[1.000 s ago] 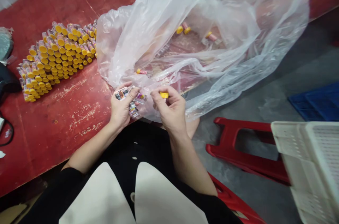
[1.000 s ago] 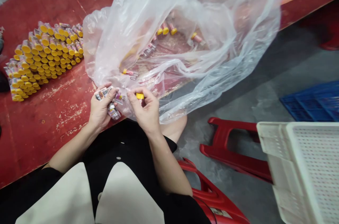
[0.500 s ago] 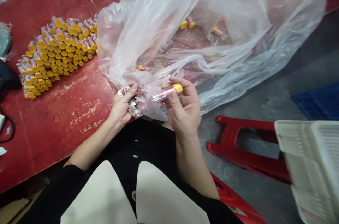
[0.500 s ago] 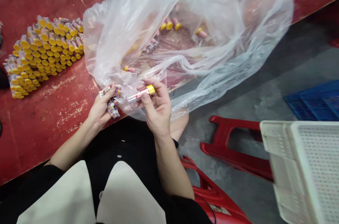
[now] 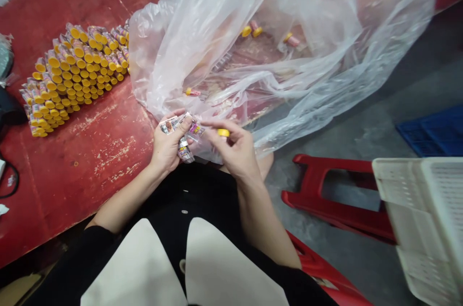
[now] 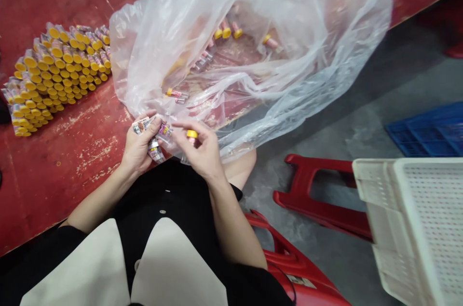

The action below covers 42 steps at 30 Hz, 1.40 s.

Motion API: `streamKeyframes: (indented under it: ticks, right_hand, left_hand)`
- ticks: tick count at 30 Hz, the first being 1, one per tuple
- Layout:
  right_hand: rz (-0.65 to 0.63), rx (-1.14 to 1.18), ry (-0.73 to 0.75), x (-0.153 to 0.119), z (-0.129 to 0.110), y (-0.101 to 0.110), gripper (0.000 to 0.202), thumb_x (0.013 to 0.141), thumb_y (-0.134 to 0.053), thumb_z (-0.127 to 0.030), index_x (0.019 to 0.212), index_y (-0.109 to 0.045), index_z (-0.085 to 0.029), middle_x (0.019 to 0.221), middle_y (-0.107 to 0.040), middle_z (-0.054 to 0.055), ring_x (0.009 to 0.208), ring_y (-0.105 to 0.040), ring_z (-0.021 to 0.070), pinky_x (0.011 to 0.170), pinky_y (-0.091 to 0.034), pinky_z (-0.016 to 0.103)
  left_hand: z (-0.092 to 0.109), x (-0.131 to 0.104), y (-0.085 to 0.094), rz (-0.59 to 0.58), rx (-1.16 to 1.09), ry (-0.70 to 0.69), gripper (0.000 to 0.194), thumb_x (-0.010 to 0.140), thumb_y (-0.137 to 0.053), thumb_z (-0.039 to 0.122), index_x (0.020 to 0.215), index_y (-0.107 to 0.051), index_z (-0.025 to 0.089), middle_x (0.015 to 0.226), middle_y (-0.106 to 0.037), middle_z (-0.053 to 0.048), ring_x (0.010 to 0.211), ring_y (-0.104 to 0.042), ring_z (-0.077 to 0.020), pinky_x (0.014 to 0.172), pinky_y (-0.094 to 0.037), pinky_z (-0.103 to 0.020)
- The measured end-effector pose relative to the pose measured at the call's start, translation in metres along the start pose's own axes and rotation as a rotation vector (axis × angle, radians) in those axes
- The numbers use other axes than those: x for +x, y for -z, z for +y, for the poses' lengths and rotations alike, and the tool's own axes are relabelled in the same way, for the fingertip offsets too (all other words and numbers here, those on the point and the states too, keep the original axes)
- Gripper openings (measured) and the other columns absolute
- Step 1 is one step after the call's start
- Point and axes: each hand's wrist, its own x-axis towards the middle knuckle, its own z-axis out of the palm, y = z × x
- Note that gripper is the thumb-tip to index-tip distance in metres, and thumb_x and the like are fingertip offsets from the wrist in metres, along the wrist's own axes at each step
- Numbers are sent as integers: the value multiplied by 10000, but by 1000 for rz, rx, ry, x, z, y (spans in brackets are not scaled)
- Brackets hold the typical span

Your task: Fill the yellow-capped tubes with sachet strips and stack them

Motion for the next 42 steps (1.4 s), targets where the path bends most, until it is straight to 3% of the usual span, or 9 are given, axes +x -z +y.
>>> streamKeyframes:
  ticks: [3, 7, 10, 13, 19, 23, 28, 34, 42]
  right_hand:
    - [77, -41, 0, 1, -3, -10, 234, 788, -800, -403, 762, -717, -186, 644, -583, -31, 566, -449, 87, 534, -361, 238]
    - [84, -1, -15, -3, -7, -12, 350, 849, -753, -484, 683, -673, -186, 604, -504, -34, 546, -391, 82, 519, -318, 241]
    - [12, 274, -96, -5, -11, -3, 369, 890, -673, -579, 918, -746, -219, 764, -568, -2, 583, -445, 100, 496, -360, 241]
    - [-26, 429, -98, -7, -16, 5, 388, 864, -713, -526, 1158, -724, -274, 953, -587, 24, 671, -505, 119, 525, -446, 253]
    - [166, 315, 86, -14, -18, 1, 326, 889, -752, -427, 1191, -691, -318, 1040, -645, 32, 726, -596, 121, 550, -524, 243]
    - [286, 346, 120, -21, -20, 0, 241, 859, -808, -357, 1076, -729, -288, 932, -686, -5, 597, -587, 71, 475, -503, 196]
    - [221, 452, 106, -20, -25, 4, 274, 817, -846, -385, 1053, -762, -277, 881, -714, -16, 538, -573, 60, 467, -539, 197]
    - [212, 317, 100, -20, -20, 3, 283, 854, -796, -459, 1081, -726, -305, 911, -702, -13, 515, -549, 69, 476, -558, 234]
    - [283, 221, 118, -23, -22, 5, 280, 869, -781, -422, 1113, -708, -306, 941, -698, 17, 576, -611, 108, 510, -589, 270]
  left_hand:
    - [-1, -4, -2, 18, -26, -23, 610, 529, -1007, 297, 1035, -694, 165, 802, -695, 41, 600, -646, -71, 503, -508, -162]
    - [-4, -2, -1, 105, -77, -82, 584, 548, -999, 365, 989, -668, 172, 723, -662, 61, 535, -606, -56, 480, -483, -160]
    - [-3, 1, 1, 133, -72, -73, 569, 564, -986, 414, 969, -671, 168, 723, -653, 60, 541, -598, -54, 472, -475, -160]
    - [-2, 3, 2, 118, -60, -18, 547, 576, -982, 407, 964, -682, 166, 746, -656, 50, 582, -617, -62, 471, -470, -155]
    - [-3, 0, 2, 3, -22, 57, 550, 578, -982, 412, 992, -703, 178, 739, -651, 55, 517, -585, -55, 455, -474, -172]
    - [-1, 0, 2, -1, 13, 26, 563, 591, -973, 430, 1017, -703, 180, 741, -657, 57, 492, -571, -47, 450, -467, -172]
    - [2, -1, -1, -15, 33, -6, 570, 586, -975, 427, 1019, -701, 175, 731, -654, 62, 500, -570, -40, 459, -462, -158]
    - [4, -4, -3, -22, 47, -66, 555, 580, -977, 425, 999, -705, 184, 723, -640, 63, 502, -560, -40, 451, -452, -155]
    - [7, -3, -6, -29, 75, -124, 531, 623, -960, 422, 1024, -705, 185, 756, -678, 44, 491, -581, -54, 464, -481, -175]
